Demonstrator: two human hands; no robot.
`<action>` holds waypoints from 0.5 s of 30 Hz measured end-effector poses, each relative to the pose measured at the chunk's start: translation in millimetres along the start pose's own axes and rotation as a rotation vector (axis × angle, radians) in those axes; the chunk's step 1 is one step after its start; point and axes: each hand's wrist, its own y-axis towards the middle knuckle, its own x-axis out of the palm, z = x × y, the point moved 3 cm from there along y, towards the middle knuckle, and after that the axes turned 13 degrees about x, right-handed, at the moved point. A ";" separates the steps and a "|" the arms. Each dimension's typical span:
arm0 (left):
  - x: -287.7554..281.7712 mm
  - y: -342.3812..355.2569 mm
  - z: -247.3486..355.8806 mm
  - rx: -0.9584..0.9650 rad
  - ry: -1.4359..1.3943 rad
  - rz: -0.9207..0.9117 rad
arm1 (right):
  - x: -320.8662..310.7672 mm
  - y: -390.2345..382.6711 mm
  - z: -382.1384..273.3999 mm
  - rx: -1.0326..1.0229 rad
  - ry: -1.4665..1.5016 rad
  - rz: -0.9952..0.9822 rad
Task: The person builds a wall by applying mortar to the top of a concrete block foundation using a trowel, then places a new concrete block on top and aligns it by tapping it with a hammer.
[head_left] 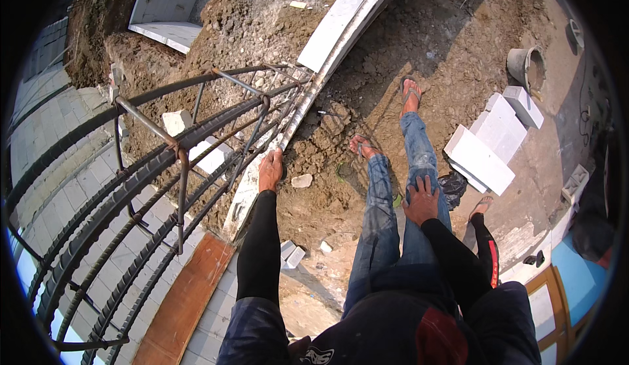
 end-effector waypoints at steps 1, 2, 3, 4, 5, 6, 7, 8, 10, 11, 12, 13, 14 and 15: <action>-0.6 -0.8 -0.6 0.005 -0.008 0.002 | 0.3 0.0 -0.3 -0.002 0.001 0.003; -0.4 -1.0 0.7 0.011 -0.016 0.002 | -1.3 -0.3 -0.8 -0.003 0.002 0.006; -0.8 -1.3 1.6 0.004 -0.007 -0.002 | -2.7 -0.4 -1.4 -0.003 0.002 -0.008; -1.7 -1.9 2.4 -0.004 0.002 -0.005 | -4.3 -0.4 -1.9 -0.004 0.002 -0.023; -0.7 -1.5 6.5 -0.009 0.009 -0.013 | -3.7 -0.4 -0.2 0.001 0.001 -0.037; 0.0 -1.2 10.5 -0.016 0.015 -0.018 | -3.9 -0.8 1.0 0.004 0.002 -0.022; 0.8 -0.9 14.5 -0.022 0.021 -0.024 | -3.9 -1.3 2.0 0.008 0.003 -0.008; -0.9 -1.5 15.3 -0.031 0.030 -0.023 | -3.7 -1.2 1.3 0.005 0.005 0.008; -3.6 -2.0 17.9 -0.017 0.032 -0.020 | -3.4 -1.3 1.4 -0.003 0.009 0.021; -5.4 -2.8 17.3 -0.011 0.034 -0.017 | -4.3 -1.4 0.2 -0.010 0.012 0.027; -7.2 -4.1 16.5 -0.016 0.030 -0.012 | -4.9 -1.5 -1.0 -0.012 0.013 0.021; -9.2 -5.8 15.7 -0.021 0.026 -0.007 | -5.6 -1.6 -2.3 -0.015 0.015 0.014; -7.7 -5.6 21.1 -0.021 0.018 -0.009 | -6.3 -1.9 -0.9 -0.008 0.014 0.008; -7.0 -6.7 26.4 -0.020 0.022 -0.013 | -7.0 -2.0 -0.1 -0.002 0.012 0.002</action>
